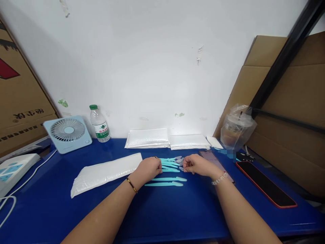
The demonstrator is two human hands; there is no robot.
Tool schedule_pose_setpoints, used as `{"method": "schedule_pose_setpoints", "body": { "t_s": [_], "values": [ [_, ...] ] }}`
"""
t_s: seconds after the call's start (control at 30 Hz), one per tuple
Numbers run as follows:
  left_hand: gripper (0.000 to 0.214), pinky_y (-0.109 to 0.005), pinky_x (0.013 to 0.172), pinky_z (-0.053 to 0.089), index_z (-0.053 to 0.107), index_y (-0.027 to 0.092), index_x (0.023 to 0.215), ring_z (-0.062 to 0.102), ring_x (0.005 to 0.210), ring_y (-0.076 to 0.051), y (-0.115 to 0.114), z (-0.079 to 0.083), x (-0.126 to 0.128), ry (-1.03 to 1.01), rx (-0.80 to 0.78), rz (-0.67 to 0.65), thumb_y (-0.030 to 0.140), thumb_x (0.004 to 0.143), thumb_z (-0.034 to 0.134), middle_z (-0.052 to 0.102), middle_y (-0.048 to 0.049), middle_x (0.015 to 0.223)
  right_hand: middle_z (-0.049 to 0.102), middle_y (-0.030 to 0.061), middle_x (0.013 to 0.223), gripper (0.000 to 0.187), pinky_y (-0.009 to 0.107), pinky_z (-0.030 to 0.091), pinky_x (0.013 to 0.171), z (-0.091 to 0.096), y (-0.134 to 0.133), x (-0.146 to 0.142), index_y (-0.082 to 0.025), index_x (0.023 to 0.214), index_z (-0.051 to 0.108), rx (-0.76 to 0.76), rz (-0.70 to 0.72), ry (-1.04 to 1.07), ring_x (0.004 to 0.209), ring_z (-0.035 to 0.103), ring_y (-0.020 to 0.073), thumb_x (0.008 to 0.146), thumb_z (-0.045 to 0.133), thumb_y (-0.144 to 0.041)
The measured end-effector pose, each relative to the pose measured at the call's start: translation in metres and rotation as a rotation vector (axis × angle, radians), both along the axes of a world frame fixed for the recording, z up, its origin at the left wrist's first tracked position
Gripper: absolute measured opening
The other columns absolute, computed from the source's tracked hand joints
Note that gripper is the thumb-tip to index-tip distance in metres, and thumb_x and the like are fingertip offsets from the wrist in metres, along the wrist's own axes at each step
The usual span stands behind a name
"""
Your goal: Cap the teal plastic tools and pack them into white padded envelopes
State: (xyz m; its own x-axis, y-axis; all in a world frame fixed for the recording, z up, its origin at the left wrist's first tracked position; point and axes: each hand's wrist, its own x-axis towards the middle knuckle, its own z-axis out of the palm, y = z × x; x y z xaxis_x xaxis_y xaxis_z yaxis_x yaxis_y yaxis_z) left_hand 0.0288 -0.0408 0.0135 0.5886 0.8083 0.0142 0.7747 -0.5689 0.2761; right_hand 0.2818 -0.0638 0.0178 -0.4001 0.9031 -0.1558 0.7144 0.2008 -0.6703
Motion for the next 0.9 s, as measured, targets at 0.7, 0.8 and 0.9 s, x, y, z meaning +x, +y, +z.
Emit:
{"method": "schedule_pose_setpoints", "body": {
  "t_s": [0.7,0.8,0.9],
  "values": [
    [0.01,-0.024,0.056,0.036,0.062,0.02,0.071,0.057,0.072,-0.015,0.001,-0.002,0.0,0.026,0.0,0.003,0.028,0.077,0.058,0.063,-0.0018,0.081,0.06,0.0006,0.061,0.014,0.021,0.04,0.048,0.001,-0.002,-0.007,-0.016,0.07,0.061,-0.01,0.041,-0.052,0.05,0.055,0.0115,0.072,0.062,-0.029],
    [0.011,-0.024,0.055,0.035,0.062,0.02,0.072,0.057,0.071,-0.015,-0.001,-0.002,0.002,0.01,-0.019,-0.015,0.029,0.076,0.059,0.064,-0.0018,0.079,0.061,0.0002,0.062,0.013,0.021,0.042,0.051,-0.004,0.0,-0.013,-0.016,0.072,0.062,0.017,0.08,-0.016,0.052,0.056,0.0117,0.074,0.061,-0.029],
    [0.012,-0.024,0.053,0.033,0.063,0.021,0.075,0.056,0.068,-0.015,-0.004,-0.001,0.004,0.003,-0.079,-0.047,0.032,0.075,0.06,0.064,-0.0007,0.075,0.061,-0.0005,0.06,0.011,0.021,0.043,0.053,-0.007,-0.001,-0.017,-0.017,0.073,0.062,0.02,0.128,0.003,0.053,0.058,0.0125,0.073,0.061,-0.028]
  ]
}}
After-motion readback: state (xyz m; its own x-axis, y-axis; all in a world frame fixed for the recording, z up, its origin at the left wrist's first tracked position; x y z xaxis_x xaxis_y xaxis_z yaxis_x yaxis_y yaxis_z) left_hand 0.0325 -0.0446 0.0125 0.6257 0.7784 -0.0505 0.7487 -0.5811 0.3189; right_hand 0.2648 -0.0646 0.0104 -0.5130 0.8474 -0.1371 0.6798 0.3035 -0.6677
